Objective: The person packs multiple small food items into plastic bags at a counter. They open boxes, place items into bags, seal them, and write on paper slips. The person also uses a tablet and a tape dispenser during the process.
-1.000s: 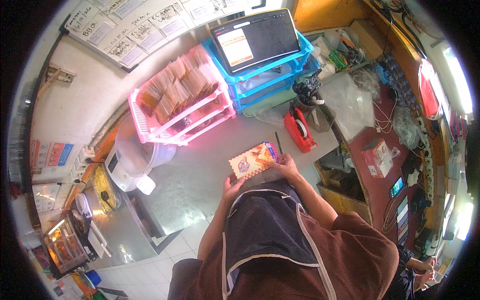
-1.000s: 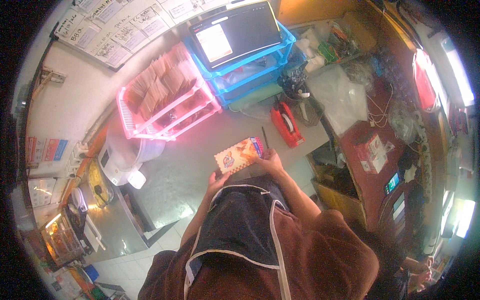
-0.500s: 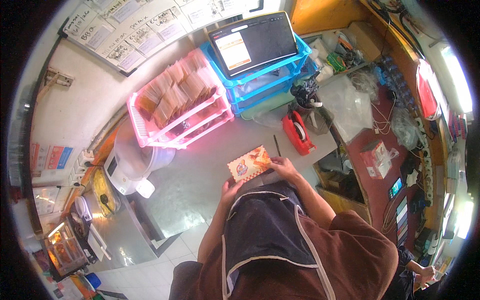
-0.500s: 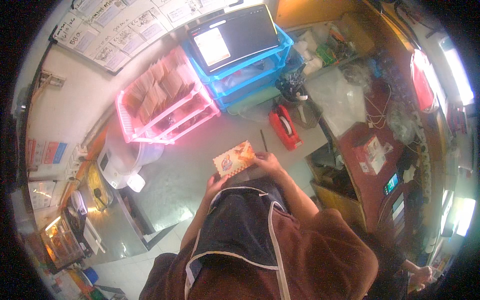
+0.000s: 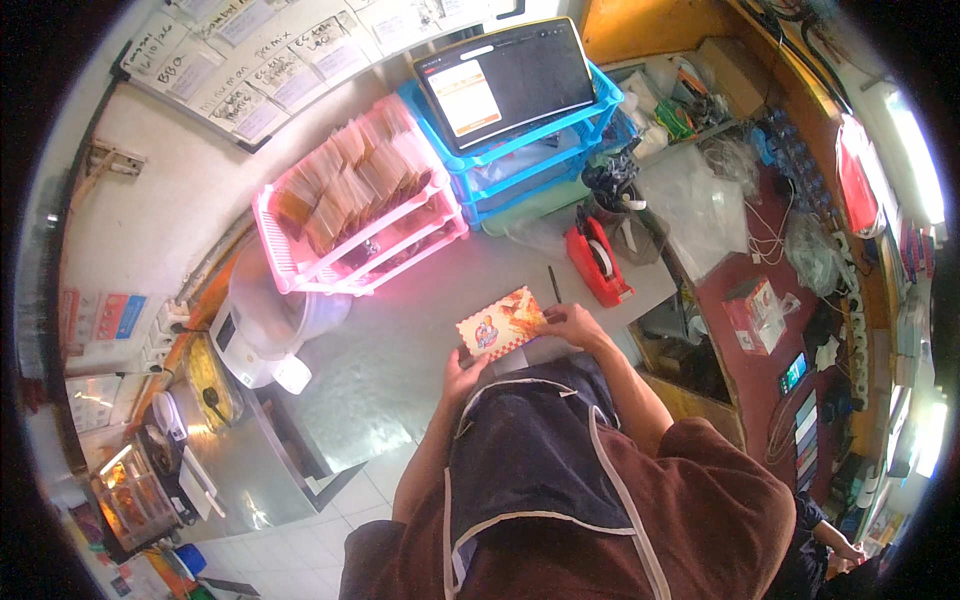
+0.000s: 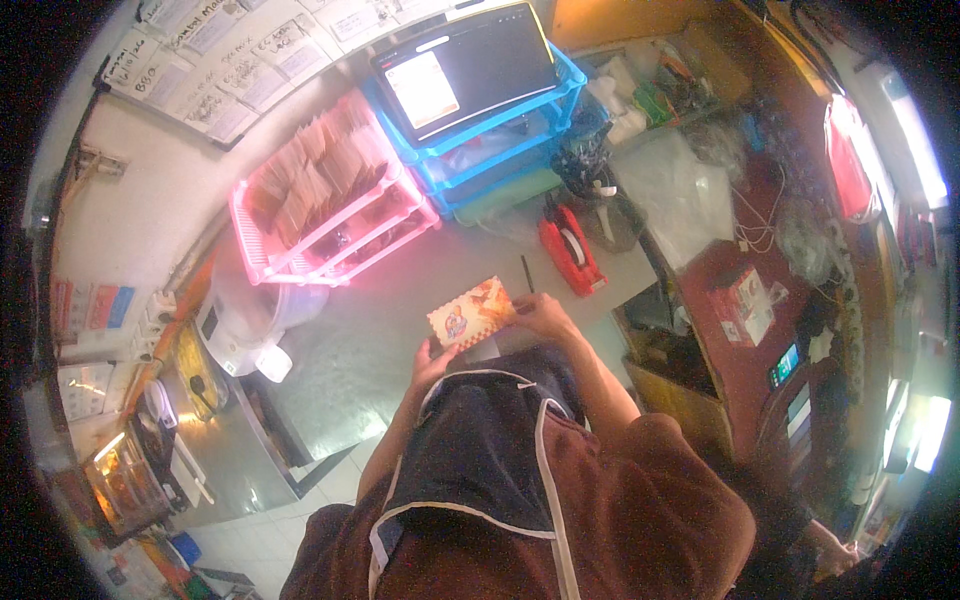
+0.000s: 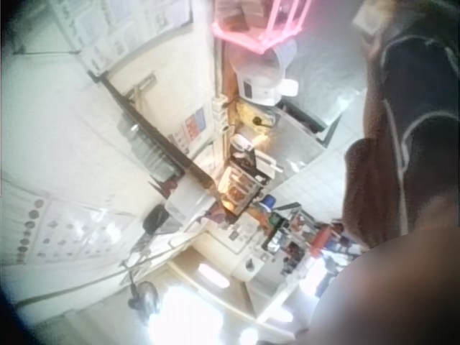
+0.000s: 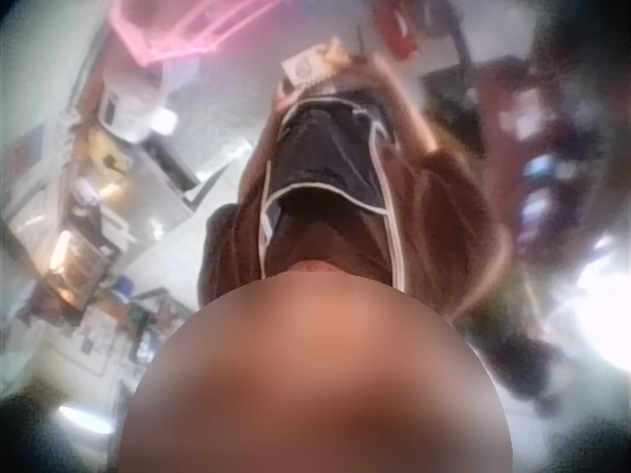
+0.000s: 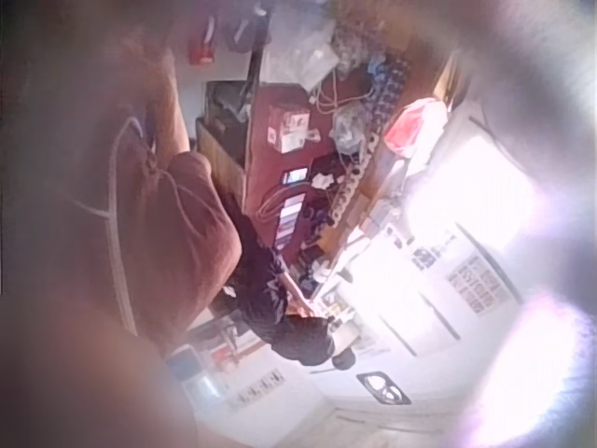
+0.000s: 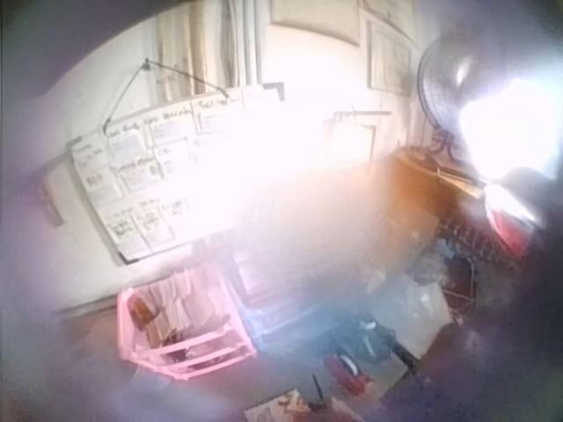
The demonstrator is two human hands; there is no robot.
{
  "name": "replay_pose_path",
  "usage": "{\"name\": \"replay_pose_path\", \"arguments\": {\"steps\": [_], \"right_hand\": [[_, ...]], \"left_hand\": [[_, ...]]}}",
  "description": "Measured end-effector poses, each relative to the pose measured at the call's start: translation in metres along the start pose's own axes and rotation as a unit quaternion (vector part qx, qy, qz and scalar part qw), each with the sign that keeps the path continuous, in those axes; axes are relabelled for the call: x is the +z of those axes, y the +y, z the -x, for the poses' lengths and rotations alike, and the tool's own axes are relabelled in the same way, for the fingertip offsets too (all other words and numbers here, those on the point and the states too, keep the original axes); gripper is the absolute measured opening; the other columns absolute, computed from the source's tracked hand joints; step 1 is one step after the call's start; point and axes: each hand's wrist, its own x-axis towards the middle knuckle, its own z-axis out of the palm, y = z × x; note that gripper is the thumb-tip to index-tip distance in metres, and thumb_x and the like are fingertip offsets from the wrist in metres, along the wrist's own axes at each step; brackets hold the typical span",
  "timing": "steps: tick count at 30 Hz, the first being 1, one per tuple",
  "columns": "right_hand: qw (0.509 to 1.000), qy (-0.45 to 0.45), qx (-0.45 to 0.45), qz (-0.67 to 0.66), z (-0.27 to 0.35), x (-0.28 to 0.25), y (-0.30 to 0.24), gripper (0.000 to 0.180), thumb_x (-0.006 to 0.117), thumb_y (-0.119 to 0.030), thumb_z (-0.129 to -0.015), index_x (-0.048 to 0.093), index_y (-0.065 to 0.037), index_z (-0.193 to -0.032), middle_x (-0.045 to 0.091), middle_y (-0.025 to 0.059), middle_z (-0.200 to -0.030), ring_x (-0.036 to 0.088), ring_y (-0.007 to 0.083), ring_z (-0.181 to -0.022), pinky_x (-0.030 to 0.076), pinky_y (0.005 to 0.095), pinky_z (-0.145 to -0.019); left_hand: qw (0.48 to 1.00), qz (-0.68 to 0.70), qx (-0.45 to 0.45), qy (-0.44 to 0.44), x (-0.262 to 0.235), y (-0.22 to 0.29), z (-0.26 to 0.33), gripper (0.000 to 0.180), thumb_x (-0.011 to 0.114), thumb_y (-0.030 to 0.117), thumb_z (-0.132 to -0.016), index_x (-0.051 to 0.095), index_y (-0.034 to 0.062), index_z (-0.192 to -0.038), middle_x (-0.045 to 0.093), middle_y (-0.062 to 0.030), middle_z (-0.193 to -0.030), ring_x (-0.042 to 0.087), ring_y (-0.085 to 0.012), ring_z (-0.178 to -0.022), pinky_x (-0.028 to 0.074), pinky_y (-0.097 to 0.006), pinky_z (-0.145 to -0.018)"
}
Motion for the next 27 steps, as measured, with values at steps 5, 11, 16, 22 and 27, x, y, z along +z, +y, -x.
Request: {"name": "replay_pose_path", "arguments": {"steps": [5, 11, 16, 22, 27], "right_hand": [[0.974, 0.004, 0.145, -0.174, -0.008, 0.004, 0.017, 0.063, 0.094, -0.034, -0.068, 0.071, 0.002, -0.114, 0.072, 0.0106, -0.099, 0.068, 0.0195, -0.091, 0.053, 0.0329, -0.081], [0.994, 0.061, 0.063, -0.072, -0.004, 0.002, 0.037, 0.066, 0.094, -0.033, -0.067, 0.069, 0.004, -0.116, 0.070, 0.0085, -0.098, 0.066, 0.0184, -0.090, 0.053, 0.0323, -0.079], [0.991, 0.092, 0.050, -0.086, 0.005, 0.002, 0.050, 0.065, 0.091, -0.040, -0.068, 0.072, 0.005, -0.110, 0.074, 0.0131, -0.099, 0.069, 0.0215, -0.092, 0.054, 0.0346, -0.084], [0.983, -0.004, 0.115, -0.144, -0.024, 0.020, 0.031, 0.063, 0.089, -0.039, -0.075, 0.070, 0.006, -0.114, 0.072, 0.0083, -0.099, 0.066, 0.0173, -0.087, 0.055, 0.0309, -0.079], [0.946, -0.057, 0.149, -0.283, -0.048, 0.059, -0.007, 0.060, 0.090, -0.032, -0.077, 0.068, 0.007, -0.117, 0.068, 0.0075, -0.106, 0.064, 0.0159, -0.091, 0.052, 0.0280, -0.071]], "left_hand": [[0.989, 0.059, -0.114, -0.078, 0.003, 0.016, -0.003, 0.081, 0.085, 0.035, -0.084, 0.045, -0.0072, -0.140, 0.064, -0.0196, -0.131, 0.064, -0.0266, -0.116, 0.052, -0.040, -0.097], [0.988, 0.037, -0.109, -0.105, 0.014, 0.016, -0.009, 0.075, 0.085, 0.034, -0.085, 0.046, -0.0075, -0.134, 0.065, -0.0207, -0.125, 0.066, -0.0232, -0.109, 0.054, -0.036, -0.092], [0.994, -0.014, -0.092, -0.065, 0.019, -0.002, -0.014, 0.068, 0.083, 0.034, -0.088, 0.049, -0.0058, -0.131, 0.067, -0.0185, -0.120, 0.067, -0.0218, -0.106, 0.054, -0.037, -0.090], [0.982, 0.157, -0.105, 0.001, 0.017, -0.012, -0.023, 0.073, 0.080, 0.032, -0.090, 0.041, 0.0001, -0.143, 0.061, -0.0140, -0.125, 0.060, -0.0227, -0.116, 0.048, -0.039, -0.102], [0.985, 0.106, 0.095, 0.097, 0.006, -0.034, -0.037, 0.122, 0.093, 0.030, -0.072, 0.011, -0.0022, -0.155, 0.035, -0.0232, -0.149, 0.040, -0.0333, -0.138, 0.032, -0.047, -0.118]]}}
